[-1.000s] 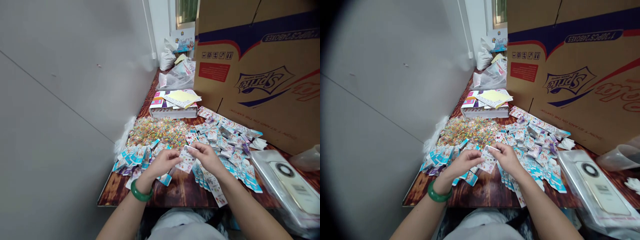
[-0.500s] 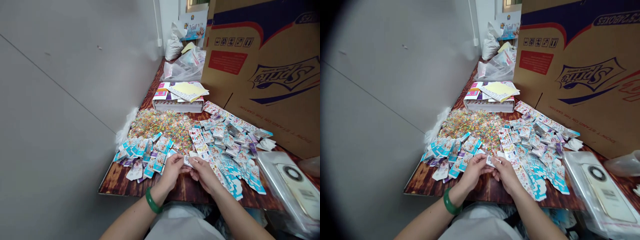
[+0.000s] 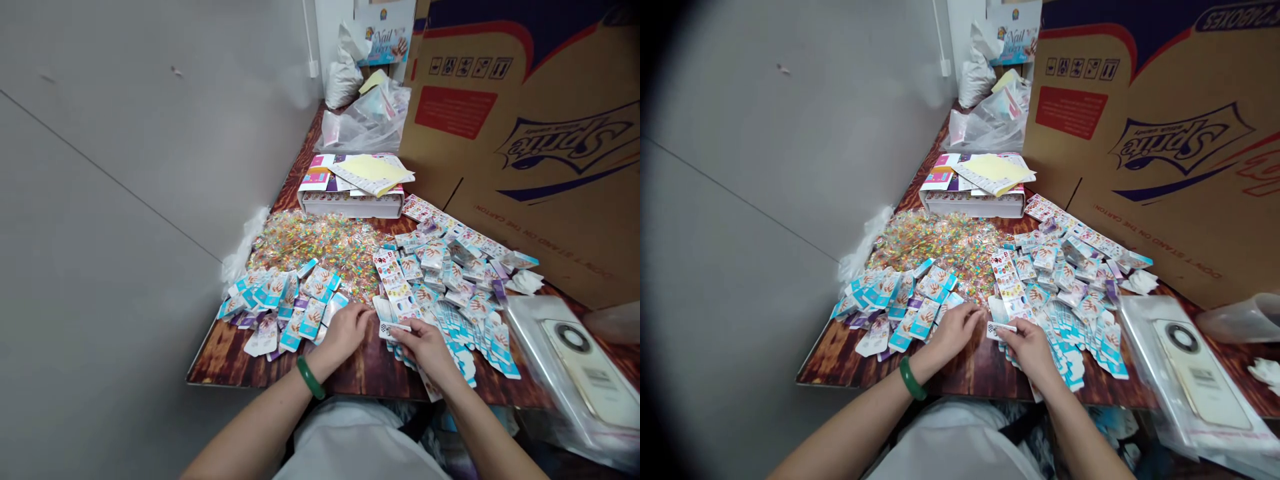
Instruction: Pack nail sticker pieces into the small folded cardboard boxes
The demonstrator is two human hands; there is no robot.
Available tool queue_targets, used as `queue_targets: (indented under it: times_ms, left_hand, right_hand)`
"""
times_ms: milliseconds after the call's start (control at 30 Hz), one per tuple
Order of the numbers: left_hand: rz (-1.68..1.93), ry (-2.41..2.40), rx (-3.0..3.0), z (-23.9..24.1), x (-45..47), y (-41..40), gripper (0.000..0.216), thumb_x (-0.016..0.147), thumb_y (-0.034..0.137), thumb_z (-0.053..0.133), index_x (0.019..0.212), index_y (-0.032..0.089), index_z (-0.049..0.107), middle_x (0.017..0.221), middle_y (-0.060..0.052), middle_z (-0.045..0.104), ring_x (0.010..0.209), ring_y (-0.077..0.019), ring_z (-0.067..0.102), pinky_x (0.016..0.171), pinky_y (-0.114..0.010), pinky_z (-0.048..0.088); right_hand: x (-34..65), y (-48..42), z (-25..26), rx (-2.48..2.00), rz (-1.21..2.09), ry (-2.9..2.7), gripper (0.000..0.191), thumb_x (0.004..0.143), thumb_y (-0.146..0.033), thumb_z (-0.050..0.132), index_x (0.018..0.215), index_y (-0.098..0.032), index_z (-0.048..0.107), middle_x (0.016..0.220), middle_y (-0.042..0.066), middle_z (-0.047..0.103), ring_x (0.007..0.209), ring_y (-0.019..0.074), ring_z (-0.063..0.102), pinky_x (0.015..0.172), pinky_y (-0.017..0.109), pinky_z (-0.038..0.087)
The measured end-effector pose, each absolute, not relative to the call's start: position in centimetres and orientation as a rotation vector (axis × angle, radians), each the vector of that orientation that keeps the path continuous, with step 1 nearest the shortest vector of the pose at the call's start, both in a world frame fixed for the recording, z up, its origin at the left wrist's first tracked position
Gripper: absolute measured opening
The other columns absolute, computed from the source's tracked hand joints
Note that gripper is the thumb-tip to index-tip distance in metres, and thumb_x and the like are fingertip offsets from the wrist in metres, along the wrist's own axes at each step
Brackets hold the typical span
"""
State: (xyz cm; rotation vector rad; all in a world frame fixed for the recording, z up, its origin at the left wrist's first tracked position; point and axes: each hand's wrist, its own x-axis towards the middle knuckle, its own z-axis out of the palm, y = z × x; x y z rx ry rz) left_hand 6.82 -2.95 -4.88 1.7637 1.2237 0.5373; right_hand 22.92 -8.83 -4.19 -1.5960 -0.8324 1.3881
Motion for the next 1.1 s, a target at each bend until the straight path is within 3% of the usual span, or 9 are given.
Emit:
queue_targets:
  times_ms: [100, 200, 367, 467, 567, 733, 900, 1100]
  left_hand:
    - [0.483, 1.337, 2.089, -5.9, 7.0, -2.0, 0.024, 0.084, 0.013, 0.041, 0.1, 0.015, 0.058, 0.104, -0.014, 0.06, 0.099, -0.0247, 0.055, 0.085, -0.036, 0.042]
    - [0.454, 1.369, 2.061, -6.8, 7.3, -1.5, 0.027, 0.078, 0.004, 0.042, 0.097, 0.013, 0.06, 0.102, -0.015, 0.06, 0.099, -0.0255, 0.055, 0.085, -0.036, 0.042]
    - [0.591, 1.406, 1.875, -6.7, 6.5, -0.6, 0.019, 0.079, 0.014, 0.049, 0.088, 0.018, 0.065, 0.092, -0.01, 0.065, 0.092, -0.0232, 0.058, 0.087, -0.034, 0.042]
    - [0.737, 1.457, 1.679, -6.2, 5.3, 0.2, 0.016, 0.076, 0.02, 0.054, 0.083, 0.021, 0.068, 0.09, -0.008, 0.068, 0.092, -0.0241, 0.059, 0.088, -0.037, 0.042]
    - [0.847, 1.468, 1.435, -5.7, 4.4, 0.9, 0.016, 0.075, 0.028, 0.055, 0.083, 0.019, 0.067, 0.082, -0.007, 0.068, 0.081, -0.0228, 0.063, 0.076, -0.036, 0.048]
    - [0.889, 1.323, 1.1, -4.0, 3.9, 1.1, 0.023, 0.072, 0.037, 0.056, 0.08, 0.015, 0.061, 0.071, -0.004, 0.065, 0.064, -0.0182, 0.066, 0.06, -0.029, 0.051]
    - [0.901, 1.177, 0.862, -2.7, 4.1, 1.0, 0.022, 0.064, 0.031, 0.065, 0.078, 0.016, 0.057, 0.068, -0.001, 0.063, 0.062, -0.0147, 0.064, 0.053, -0.023, 0.047]
    - [0.948, 1.116, 0.804, -2.0, 4.7, 0.9, 0.022, 0.059, 0.025, 0.07, 0.073, 0.015, 0.056, 0.069, 0.0, 0.063, 0.066, -0.0114, 0.061, 0.056, -0.02, 0.044]
  right_hand:
    - [23.6, -8.8, -3.9, -1.614, 1.33, -0.825, 0.035, 0.056, -0.049, 0.073, 0.061, -0.017, 0.059, 0.036, -0.007, 0.042, 0.032, 0.0058, 0.03, 0.035, 0.021, 0.019]
    - [23.8, -8.7, -3.3, -1.607, 1.331, -0.815, 0.037, 0.057, -0.051, 0.071, 0.068, -0.017, 0.061, 0.036, -0.007, 0.042, 0.032, 0.0066, 0.03, 0.035, 0.021, 0.02]
    - [24.2, -8.7, -2.8, -1.559, 1.343, -0.851, 0.033, 0.063, -0.051, 0.065, 0.066, -0.018, 0.058, 0.041, -0.003, 0.051, 0.032, 0.0087, 0.035, 0.036, 0.023, 0.025]
    - [24.4, -8.4, -2.9, -1.539, 1.346, -0.844, 0.034, 0.064, -0.048, 0.064, 0.077, -0.018, 0.059, 0.041, -0.004, 0.053, 0.031, 0.0094, 0.036, 0.036, 0.023, 0.025]
    - [24.1, -7.8, -2.9, -1.511, 1.375, -0.831, 0.037, 0.064, -0.046, 0.064, 0.085, -0.016, 0.059, 0.039, -0.005, 0.053, 0.029, 0.0087, 0.035, 0.035, 0.022, 0.023]
    - [22.9, -6.5, -3.0, -1.461, 1.398, -0.805, 0.032, 0.065, -0.043, 0.063, 0.08, -0.016, 0.059, 0.039, -0.004, 0.053, 0.028, 0.008, 0.035, 0.033, 0.021, 0.024]
    - [22.0, -5.2, -3.1, -1.427, 1.366, -0.84, 0.027, 0.067, -0.039, 0.061, 0.081, -0.015, 0.06, 0.039, -0.004, 0.053, 0.028, 0.0082, 0.036, 0.033, 0.02, 0.024]
    - [21.7, -3.7, -3.7, -1.471, 1.245, -0.829, 0.026, 0.068, -0.037, 0.059, 0.081, -0.015, 0.06, 0.039, -0.005, 0.053, 0.028, 0.0081, 0.037, 0.033, 0.02, 0.026]
